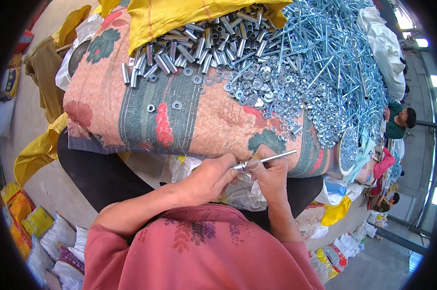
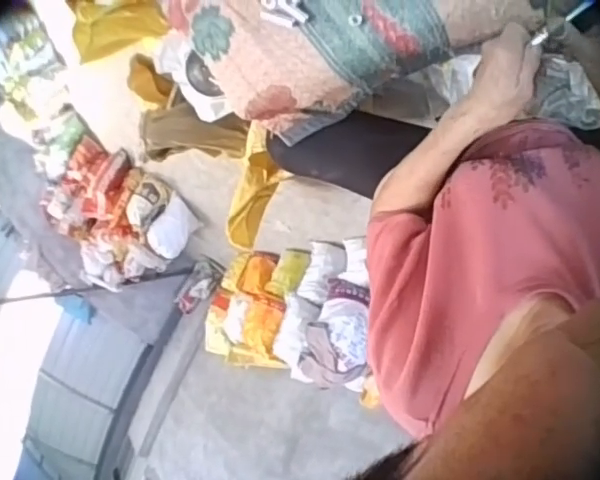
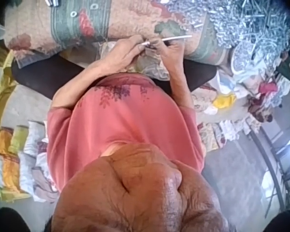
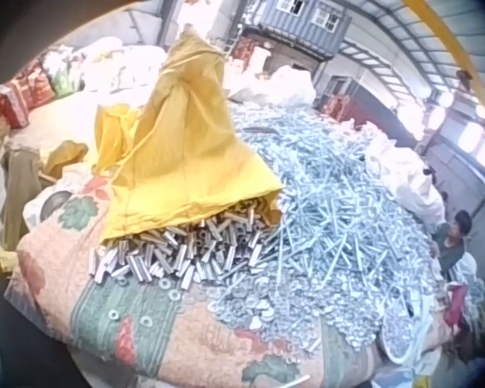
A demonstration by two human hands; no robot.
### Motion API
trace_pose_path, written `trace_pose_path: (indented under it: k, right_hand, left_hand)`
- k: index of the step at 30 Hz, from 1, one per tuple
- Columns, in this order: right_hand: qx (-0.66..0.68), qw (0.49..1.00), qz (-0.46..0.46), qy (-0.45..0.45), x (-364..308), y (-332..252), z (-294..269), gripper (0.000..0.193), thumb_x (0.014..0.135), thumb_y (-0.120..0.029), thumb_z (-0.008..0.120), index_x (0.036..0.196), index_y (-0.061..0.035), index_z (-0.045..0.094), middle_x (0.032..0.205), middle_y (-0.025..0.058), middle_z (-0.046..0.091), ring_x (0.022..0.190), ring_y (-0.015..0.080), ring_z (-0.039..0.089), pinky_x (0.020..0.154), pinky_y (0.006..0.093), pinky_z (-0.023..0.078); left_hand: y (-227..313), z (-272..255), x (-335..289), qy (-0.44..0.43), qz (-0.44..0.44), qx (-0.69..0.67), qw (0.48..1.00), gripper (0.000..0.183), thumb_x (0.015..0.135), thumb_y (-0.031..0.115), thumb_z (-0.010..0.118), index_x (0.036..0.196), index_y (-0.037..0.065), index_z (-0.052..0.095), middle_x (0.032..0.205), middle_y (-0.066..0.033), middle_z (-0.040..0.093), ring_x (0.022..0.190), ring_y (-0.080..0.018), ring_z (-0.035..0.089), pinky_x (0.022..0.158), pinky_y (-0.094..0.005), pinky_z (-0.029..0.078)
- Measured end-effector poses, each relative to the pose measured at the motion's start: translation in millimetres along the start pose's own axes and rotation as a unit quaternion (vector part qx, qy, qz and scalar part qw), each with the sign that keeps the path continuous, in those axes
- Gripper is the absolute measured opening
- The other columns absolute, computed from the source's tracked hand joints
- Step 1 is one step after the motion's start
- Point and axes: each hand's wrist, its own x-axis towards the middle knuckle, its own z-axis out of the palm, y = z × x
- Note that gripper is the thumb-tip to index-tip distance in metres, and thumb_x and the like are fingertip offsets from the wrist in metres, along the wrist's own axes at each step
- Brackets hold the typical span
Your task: The person assembles hardware fasteners by sliding washers and threading nuts onto metal bolts by hand.
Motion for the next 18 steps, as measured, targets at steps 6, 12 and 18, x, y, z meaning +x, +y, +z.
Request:
trace_pose_path:
  k: [6, 12, 18]
  right_hand:
    - [0.125, 0.992, -0.031, -0.006, 2, -12, 8, 0.018, 0.079, -0.008, 0.068, 0.083, -0.0027, 0.052, 0.077, -0.0012, 0.057, 0.07, 0.0038, 0.051, 0.062, 0.0196, 0.043]
    - [0.16, 0.987, -0.024, 0.025, 1, -21, 15, 0.014, 0.08, -0.007, 0.068, 0.084, -0.0016, 0.056, 0.072, -0.0029, 0.056, 0.068, 0.0037, 0.05, 0.06, 0.0197, 0.042]
    - [0.063, 0.998, 0.008, 0.021, 2, -14, 11, 0.014, 0.081, -0.008, 0.067, 0.086, 0.0, 0.056, 0.078, -0.0013, 0.058, 0.072, 0.0049, 0.054, 0.065, 0.0206, 0.044]
  left_hand:
    - [-3, 3, -1, -0.036, -0.041, -0.078, 0.996, 0.026, 0.097, 0.026, 0.037, 0.086, 0.003, 0.045, 0.061, -0.0031, 0.048, 0.041, -0.0086, 0.044, 0.04, -0.0234, 0.034]
    - [2, -12, 1, -0.081, -0.154, -0.272, 0.946, 0.025, 0.097, 0.024, 0.037, 0.087, 0.003, 0.046, 0.063, -0.0039, 0.05, 0.042, -0.0089, 0.045, 0.041, -0.0256, 0.036]
    - [0, -2, 2, 0.001, -0.03, 0.017, 0.999, 0.018, 0.093, 0.016, 0.044, 0.088, -0.002, 0.042, 0.073, -0.0199, 0.054, 0.068, -0.0348, 0.057, 0.06, -0.0415, 0.043]
